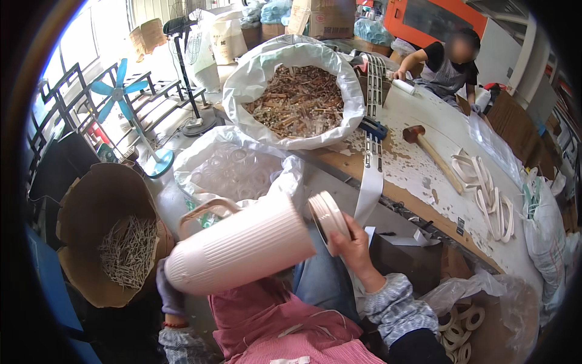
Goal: The person assembles a light pink thermos by inserting a wooden stopper, attaching a handle, and applying a label. They repeatedly pick up the thermos, insert the stopper, affix the handle, and place the finished unit aside.
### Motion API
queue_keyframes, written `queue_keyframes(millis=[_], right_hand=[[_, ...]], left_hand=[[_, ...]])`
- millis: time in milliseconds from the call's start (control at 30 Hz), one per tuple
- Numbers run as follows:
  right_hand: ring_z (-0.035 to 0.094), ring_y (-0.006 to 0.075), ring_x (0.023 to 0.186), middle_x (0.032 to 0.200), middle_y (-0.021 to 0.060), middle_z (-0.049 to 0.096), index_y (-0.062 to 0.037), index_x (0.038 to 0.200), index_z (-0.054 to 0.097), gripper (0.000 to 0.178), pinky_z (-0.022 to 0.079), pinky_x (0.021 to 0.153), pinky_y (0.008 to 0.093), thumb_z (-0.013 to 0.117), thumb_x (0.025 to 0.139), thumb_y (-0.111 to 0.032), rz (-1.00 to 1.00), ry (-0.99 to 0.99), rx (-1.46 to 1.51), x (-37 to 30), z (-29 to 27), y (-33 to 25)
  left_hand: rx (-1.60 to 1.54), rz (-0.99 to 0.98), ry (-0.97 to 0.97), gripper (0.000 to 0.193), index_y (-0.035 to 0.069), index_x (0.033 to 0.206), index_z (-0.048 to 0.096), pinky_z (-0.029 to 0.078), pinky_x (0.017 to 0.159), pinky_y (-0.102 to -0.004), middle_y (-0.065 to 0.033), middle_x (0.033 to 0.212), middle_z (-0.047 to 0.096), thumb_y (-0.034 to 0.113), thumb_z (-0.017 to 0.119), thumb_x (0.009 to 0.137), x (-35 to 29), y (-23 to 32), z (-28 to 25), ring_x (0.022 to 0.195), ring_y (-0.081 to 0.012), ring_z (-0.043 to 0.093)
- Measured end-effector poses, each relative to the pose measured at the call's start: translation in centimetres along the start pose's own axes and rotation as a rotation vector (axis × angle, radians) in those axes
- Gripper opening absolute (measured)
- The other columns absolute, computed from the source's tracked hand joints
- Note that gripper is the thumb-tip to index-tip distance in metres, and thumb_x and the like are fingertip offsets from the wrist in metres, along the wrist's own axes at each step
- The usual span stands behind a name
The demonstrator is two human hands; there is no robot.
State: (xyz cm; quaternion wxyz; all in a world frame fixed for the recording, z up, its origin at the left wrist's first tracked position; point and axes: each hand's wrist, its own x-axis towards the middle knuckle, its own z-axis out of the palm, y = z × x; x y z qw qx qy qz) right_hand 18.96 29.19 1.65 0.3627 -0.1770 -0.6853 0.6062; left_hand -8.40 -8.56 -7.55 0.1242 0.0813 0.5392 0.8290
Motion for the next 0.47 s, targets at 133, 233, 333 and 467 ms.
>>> queue_keyframes(millis=[133,233,333,467], right_hand=[[0.063,0.0245,0.094,0.105,0.0161,0.064,0.0048,0.116,0.060,0.040,0.049,0.085,0.0319,0.068,0.082,-0.013,-0.432,0.041,-0.400,1.0,1.6,-2.5],[0.064,0.0314,0.088,0.102,0.0182,0.064,0.0023,0.108,0.065,0.036,0.052,0.077,0.0367,0.073,0.076,-0.013,-0.581,0.019,-0.411,0.6,1.2,-4.4],[0.065,0.0331,0.081,0.097,0.0176,0.065,0.0001,0.102,0.068,0.035,0.054,0.073,0.0403,0.077,0.073,-0.015,-0.786,0.008,-0.488,-0.6,1.4,-5.6],[0.066,0.0374,0.084,0.099,0.0165,0.066,-0.0054,0.107,0.070,0.041,0.055,0.081,0.0445,0.081,0.071,-0.023,-0.857,-0.028,-0.438,-1.9,1.1,-7.8]], left_hand=[[0.067,-0.092,-0.009,0.030,0.006,0.091,0.058,0.045,0.076,-0.0275,-0.0017,0.084,0.059,0.030,0.042,0.101,0.0,-1.3,3.8,0.081,-0.0110,0.054],[-0.033,-0.219,-0.110,0.033,0.007,0.097,0.062,0.046,0.081,-0.0307,-0.0032,0.091,0.064,0.033,0.041,0.102,1.7,-3.8,2.6,0.086,-0.0145,0.057],[-0.052,-0.377,-0.354,0.045,0.005,0.129,0.053,0.040,0.103,-0.0393,-0.0115,0.127,0.058,0.036,0.038,0.101,1.5,-2.8,5.9,0.116,-0.0263,0.054],[-0.153,-0.628,-0.611,0.067,0.010,0.152,0.025,0.015,0.119,-0.0460,-0.0136,0.157,0.024,0.050,0.031,0.099,5.3,-3.2,3.3,0.144,-0.0319,0.022]])
